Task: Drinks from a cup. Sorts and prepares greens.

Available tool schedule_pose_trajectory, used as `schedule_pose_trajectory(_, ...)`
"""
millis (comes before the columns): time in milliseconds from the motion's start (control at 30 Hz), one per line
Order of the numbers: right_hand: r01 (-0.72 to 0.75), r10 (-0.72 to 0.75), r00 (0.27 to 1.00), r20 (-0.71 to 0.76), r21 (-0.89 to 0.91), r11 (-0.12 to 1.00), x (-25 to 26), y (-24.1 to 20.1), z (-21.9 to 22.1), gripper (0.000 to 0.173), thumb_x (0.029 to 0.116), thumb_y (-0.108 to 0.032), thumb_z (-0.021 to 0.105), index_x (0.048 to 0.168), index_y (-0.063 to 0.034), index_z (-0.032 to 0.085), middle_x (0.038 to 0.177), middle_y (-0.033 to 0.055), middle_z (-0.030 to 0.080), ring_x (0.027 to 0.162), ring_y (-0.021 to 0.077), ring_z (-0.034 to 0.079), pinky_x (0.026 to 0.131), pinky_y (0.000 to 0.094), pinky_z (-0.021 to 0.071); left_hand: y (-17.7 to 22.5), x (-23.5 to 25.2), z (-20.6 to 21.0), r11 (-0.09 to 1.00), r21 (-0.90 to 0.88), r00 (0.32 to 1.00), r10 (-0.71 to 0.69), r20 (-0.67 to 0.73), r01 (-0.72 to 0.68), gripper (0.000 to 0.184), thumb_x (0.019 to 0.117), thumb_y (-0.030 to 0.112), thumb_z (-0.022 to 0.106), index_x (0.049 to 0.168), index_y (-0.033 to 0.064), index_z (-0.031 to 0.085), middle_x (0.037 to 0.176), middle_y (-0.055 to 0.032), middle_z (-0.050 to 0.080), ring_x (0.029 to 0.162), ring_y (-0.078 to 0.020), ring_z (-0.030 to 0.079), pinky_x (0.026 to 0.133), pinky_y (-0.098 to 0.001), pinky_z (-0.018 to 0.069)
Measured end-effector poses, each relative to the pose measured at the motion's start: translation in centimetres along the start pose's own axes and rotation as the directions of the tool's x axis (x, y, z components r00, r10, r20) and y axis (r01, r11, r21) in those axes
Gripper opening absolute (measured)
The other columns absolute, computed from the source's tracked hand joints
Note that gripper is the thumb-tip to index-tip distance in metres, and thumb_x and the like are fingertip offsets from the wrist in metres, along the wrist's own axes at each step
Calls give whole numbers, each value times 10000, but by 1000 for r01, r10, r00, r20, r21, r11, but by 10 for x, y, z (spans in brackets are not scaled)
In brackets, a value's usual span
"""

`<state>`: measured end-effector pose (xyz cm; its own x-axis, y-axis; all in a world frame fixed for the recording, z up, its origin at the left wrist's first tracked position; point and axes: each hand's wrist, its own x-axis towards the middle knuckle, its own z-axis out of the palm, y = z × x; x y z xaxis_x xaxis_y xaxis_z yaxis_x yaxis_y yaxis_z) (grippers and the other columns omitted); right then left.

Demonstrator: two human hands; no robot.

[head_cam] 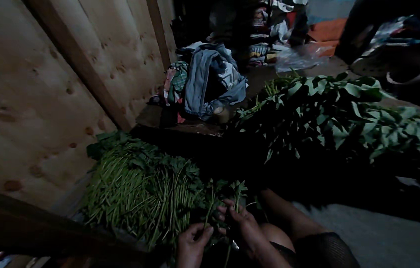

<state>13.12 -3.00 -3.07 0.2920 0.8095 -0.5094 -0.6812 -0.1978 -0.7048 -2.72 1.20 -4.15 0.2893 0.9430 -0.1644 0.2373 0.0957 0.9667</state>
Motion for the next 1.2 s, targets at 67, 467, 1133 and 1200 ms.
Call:
schedule_pose_trajectory(67,11,-12,1000,-22,-24,1000,1,0,2,312,1124,-151,373,1401,-75,494,1089,71,716,775,151,693,635,296,573,1,-2,0,1000,6,1000,1,-15,-1,107,884,49,757,960,-26,743,872,-61,716,781,-52,659,754,-227,560)
schedule_pose_trajectory(467,35,-35,999,-5,-27,999,-5,0,6,306,1121,-132,378,1395,-64,492,1035,64,702,728,139,674,612,288,570,0,-9,1,998,-19,997,54,-51,-55,110,858,29,766,941,-39,742,885,-75,692,784,-53,637,744,-206,545)
schedule_pose_trajectory(1133,155,-151,988,35,-161,975,-6,8,3,202,993,-33,625,1191,-19,588,862,29,638,655,86,608,588,243,539,-19,-19,25,992,61,981,118,-152,-110,221,785,63,843,946,-49,741,786,-58,651,680,-39,576,655,-189,504)
schedule_pose_trajectory(1200,151,-148,989,30,-166,975,-6,8,2,164,996,-39,624,1157,-15,600,849,34,633,640,89,594,580,243,528,-18,-24,27,994,56,985,100,-144,-93,218,780,48,844,946,-50,740,788,-61,655,678,-40,579,653,-188,505)
